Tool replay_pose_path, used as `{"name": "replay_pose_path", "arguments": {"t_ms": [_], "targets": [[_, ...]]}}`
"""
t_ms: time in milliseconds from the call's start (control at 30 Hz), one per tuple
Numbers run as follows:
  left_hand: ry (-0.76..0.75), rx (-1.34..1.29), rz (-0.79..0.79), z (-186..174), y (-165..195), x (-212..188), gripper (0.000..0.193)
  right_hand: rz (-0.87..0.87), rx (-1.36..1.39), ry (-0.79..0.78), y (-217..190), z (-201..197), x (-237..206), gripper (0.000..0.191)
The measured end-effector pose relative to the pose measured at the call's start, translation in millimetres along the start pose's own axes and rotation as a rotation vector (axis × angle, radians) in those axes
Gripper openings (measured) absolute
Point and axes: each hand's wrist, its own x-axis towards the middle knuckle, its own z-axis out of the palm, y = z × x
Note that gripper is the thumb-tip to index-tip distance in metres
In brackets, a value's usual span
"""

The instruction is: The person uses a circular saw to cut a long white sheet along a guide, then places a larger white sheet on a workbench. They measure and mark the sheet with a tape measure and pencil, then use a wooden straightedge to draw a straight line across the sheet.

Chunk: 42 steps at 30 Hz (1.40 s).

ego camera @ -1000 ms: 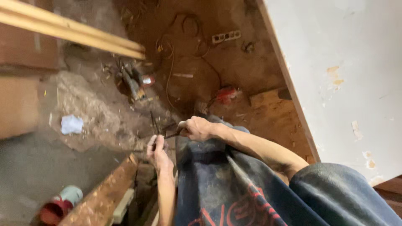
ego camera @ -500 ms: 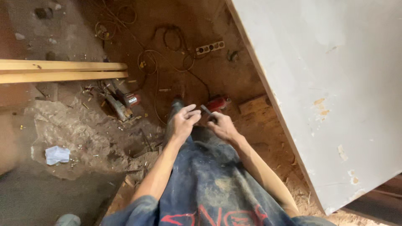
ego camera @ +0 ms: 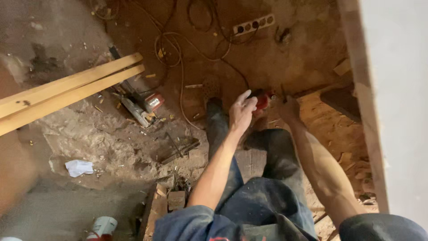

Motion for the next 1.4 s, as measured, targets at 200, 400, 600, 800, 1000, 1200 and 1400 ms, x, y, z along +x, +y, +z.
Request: {"name": "replay_pose_path", "arguments": {"t_ms": [200,400,600,800,1000,1200,1400], "targets": [[-0.008,-0.372,0.159,38,-93,87,0.066,-0.002,0.028,0.141,17,67,129,0.040],[0.081,-0.301,0.051,78,-166,186,0.071,0.250,0.019,0.066,105,139,275,0.044],[0.135,-0.625,-0.043,94,-246,251,0.060,0.083,-0.001,0.279,208,180,424,0.082],[0.173,-0.672,-0.192,87,-330,282,0.060,0.261,-0.130,0.206,249,191,508,0.079],[0.284,-0.371,-0.166,68,-352,286,0.057,0.005,-0.093,0.241,263,206,523,0.052],[0.370,-0.246,-0.116,68,-326,271,0.058,0.091,0.162,0.072,234,232,448,0.047],[0.560,-0.151,0.005,38,-254,203,0.060,0.530,0.872,-0.425,130,239,237,0.069]]}}
